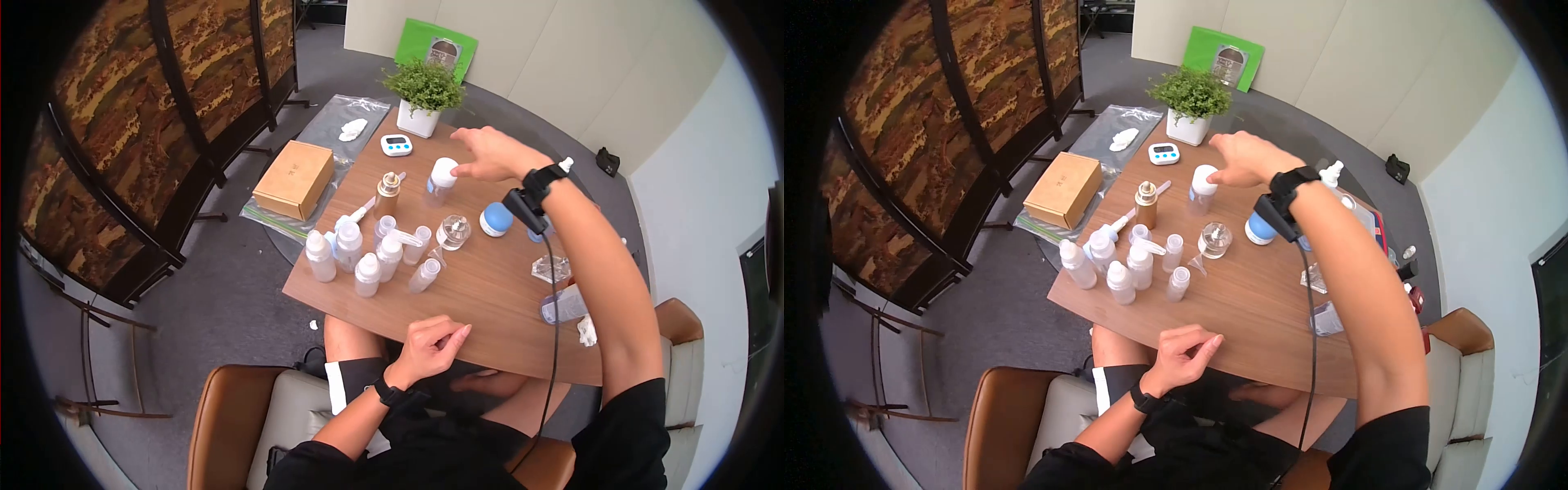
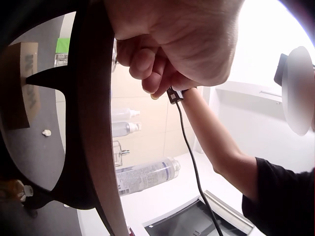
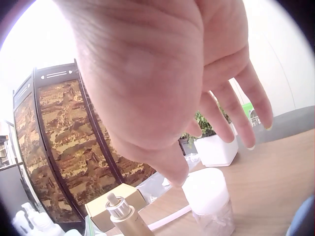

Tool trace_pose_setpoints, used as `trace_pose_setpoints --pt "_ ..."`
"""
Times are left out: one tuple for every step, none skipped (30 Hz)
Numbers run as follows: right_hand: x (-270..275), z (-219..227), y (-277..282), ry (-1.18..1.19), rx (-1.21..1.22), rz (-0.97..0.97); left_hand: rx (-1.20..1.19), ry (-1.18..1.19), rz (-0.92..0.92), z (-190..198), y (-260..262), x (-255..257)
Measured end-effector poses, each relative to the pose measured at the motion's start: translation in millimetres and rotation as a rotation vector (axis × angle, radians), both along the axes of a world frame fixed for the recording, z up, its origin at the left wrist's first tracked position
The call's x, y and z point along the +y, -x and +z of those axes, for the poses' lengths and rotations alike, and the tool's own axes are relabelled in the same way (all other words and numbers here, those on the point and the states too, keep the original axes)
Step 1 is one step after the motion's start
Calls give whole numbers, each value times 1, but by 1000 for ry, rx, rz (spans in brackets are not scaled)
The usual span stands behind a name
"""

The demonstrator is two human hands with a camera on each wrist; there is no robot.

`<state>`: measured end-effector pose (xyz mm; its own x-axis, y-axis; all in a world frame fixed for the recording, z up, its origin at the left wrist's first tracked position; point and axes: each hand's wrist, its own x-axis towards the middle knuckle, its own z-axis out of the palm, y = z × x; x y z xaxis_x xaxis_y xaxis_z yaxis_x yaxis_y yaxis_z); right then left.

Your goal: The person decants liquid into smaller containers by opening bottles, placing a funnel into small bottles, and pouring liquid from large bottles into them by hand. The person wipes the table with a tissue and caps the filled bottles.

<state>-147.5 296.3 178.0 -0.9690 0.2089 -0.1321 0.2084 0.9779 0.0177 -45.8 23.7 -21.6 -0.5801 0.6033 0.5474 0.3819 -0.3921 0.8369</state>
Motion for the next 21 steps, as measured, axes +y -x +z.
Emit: trace_pose_setpoints --pt "-2 -7 7 0 -27 -11 -6 0 -2 1 0 0" --pt "-4 -13 12 2 -22 -8 -13 -1 -5 2 0 0" --pt "-5 -18 17 14 -49 -23 -8 0 -3 2 0 1" --pt "-3 -27 22 27 -77 -36 -17 0 1 2 -1 1" --pt "8 -45 27 29 -14 4 -26 1 6 2 -1 1" --pt "8 -50 30 33 -8 8 -21 5 11 3 -1 1" --pt "8 -55 32 34 -20 -18 -17 11 14 4 -1 1" --pt "8 -60 33 35 -34 -47 -14 18 16 4 -1 0" --pt "6 -60 32 40 -32 -46 -12 23 17 4 -1 0" --pt "4 -59 29 47 -12 -58 -20 24 17 5 -1 0" --pt "3 -58 27 54 9 -73 -28 26 15 5 -2 0" --pt "3 -58 24 57 15 -77 -21 29 10 5 -2 1" --pt "3 -58 22 55 30 -74 -12 34 16 4 -2 1" --pt "3 -57 20 52 45 -70 -3 39 23 3 -2 2" --pt "2 -56 17 57 55 -75 7 43 18 3 -2 2" --pt "2 -55 14 56 40 -76 9 51 26 3 -2 2" --pt "2 -54 13 55 26 -77 12 59 35 3 -2 2" --pt "4 -55 12 62 37 -79 23 64 33 2 -1 2" --pt "5 -56 11 75 31 -86 17 70 33 2 -2 2" --pt "7 -57 10 88 25 -92 11 76 34 2 -2 2" --pt "7 -56 8 93 34 -92 21 81 34 1 -2 2"
